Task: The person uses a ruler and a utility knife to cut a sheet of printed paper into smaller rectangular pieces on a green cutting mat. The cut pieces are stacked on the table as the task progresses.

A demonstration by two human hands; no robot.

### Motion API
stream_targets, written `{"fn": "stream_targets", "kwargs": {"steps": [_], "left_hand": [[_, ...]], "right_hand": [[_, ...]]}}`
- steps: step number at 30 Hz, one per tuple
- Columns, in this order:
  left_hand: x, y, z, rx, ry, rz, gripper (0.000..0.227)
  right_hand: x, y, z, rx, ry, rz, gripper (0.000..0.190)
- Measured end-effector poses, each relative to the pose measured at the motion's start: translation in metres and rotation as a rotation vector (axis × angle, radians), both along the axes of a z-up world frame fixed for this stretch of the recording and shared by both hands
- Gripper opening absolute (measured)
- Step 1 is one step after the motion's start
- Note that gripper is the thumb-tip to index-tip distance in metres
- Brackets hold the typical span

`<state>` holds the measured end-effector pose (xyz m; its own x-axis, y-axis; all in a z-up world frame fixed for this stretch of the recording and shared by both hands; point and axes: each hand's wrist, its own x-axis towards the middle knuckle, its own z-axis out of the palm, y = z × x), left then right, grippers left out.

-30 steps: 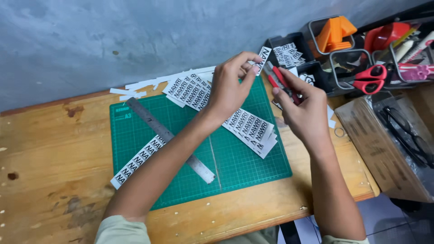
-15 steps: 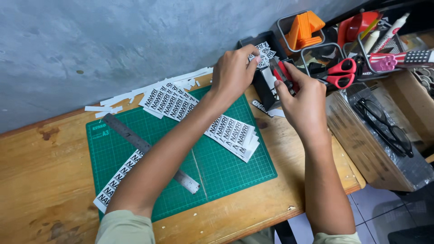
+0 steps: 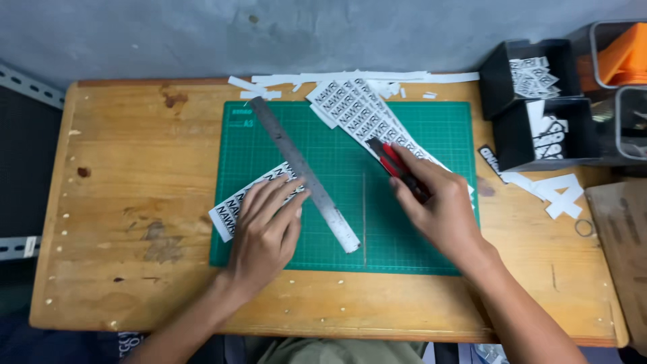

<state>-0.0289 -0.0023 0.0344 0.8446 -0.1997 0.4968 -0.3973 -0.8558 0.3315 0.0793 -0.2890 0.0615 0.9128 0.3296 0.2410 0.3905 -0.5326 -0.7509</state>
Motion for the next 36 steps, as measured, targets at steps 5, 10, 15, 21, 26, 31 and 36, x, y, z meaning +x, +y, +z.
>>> {"fn": "stream_targets", "kwargs": {"steps": [5,10,15,21,26,31,36], "left_hand": [[-0.041,0.019,-0.015,0.077,0.278,0.141,0.066],[-0.039,0.018,-0.029,0.098,0.299,0.135,0.079],[-0.023,0.012,-0.029,0.082,0.283,0.088,0.081],[0.007,0.001,-0.025,0.140,0.156,0.147,0.076],[0.026,0.003,-0.032,0.111,0.174,0.135,0.078],[0.030,0.001,-0.030,0.113,0.168,0.124,0.077],[0.032,-0.004,-0.022,0.087,0.174,0.152,0.093]], "right_hand": [[-0.021,0.027,-0.039,0.046,0.170,0.111,0.052],[-0.027,0.036,-0.049,0.092,0.150,0.137,0.053],[-0.021,0.035,-0.058,0.128,0.141,0.134,0.049],[-0.022,0.035,-0.054,0.121,0.133,0.153,0.051],[-0.021,0.034,-0.053,0.111,0.132,0.166,0.051],[-0.021,0.035,-0.053,0.102,0.137,0.155,0.050],[-0.022,0.035,-0.052,0.110,0.134,0.169,0.050]]}}
